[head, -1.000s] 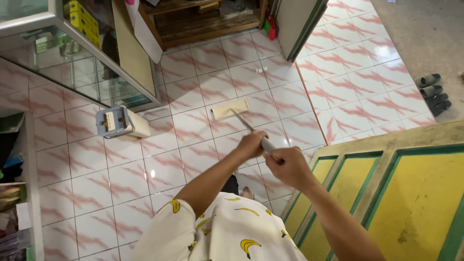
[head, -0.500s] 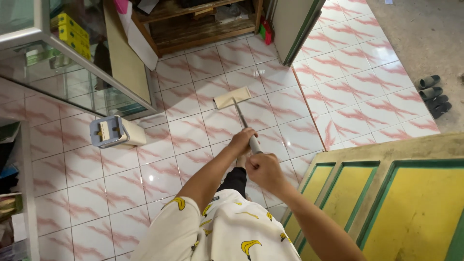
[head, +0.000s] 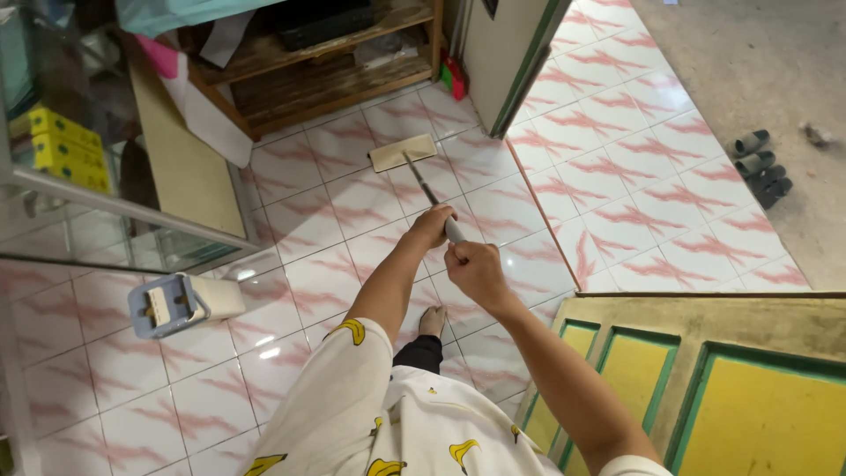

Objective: Mopping a tiled floor inside a home using a flat mop.

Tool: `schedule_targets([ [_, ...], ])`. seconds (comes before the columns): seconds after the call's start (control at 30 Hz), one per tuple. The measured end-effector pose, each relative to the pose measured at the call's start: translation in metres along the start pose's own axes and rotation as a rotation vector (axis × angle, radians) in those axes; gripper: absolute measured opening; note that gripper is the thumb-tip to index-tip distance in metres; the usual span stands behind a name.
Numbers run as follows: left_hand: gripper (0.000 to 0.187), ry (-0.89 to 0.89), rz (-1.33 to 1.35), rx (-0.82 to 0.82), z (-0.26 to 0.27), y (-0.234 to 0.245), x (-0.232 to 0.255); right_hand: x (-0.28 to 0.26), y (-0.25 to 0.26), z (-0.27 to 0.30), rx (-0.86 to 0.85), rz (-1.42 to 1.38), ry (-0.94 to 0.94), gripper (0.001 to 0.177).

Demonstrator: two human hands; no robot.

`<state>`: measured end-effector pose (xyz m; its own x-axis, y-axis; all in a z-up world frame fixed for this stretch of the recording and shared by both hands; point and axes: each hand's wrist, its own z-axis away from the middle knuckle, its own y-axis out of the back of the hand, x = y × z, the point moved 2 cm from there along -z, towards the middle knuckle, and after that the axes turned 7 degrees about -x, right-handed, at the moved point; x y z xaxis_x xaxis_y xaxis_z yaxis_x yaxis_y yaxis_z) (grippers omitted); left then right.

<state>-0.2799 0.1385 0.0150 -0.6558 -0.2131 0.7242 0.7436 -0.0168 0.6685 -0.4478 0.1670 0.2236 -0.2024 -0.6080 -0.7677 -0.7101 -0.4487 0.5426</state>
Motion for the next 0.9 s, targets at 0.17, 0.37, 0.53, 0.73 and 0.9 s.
schedule_targets([
  [0.17,0.024,0.043,-0.06,-0.063,0.017,0.006,0.048,-0.009,0.029,0.01,-0.062,-0.008,-0.094,0.041],
  [0.37,0.021,-0.103,-0.156,-0.14,0.093,-0.019,0.105,-0.086,0.077,0.069,-0.159,-0.04,-0.246,0.042],
  [0.53,0.03,-0.198,-0.151,-0.19,0.18,-0.03,0.166,-0.152,0.113,0.126,-0.222,-0.052,-0.325,0.042],
  [0.73,0.027,-0.254,-0.115,-0.238,0.21,-0.044,0.172,-0.162,0.113,0.167,-0.366,-0.152,-0.2,0.047],
  [0.9,0.021,-0.238,-0.207,-0.356,0.174,-0.043,0.15,-0.139,0.08,0.165,-0.18,-0.137,-0.195,0.046],
])
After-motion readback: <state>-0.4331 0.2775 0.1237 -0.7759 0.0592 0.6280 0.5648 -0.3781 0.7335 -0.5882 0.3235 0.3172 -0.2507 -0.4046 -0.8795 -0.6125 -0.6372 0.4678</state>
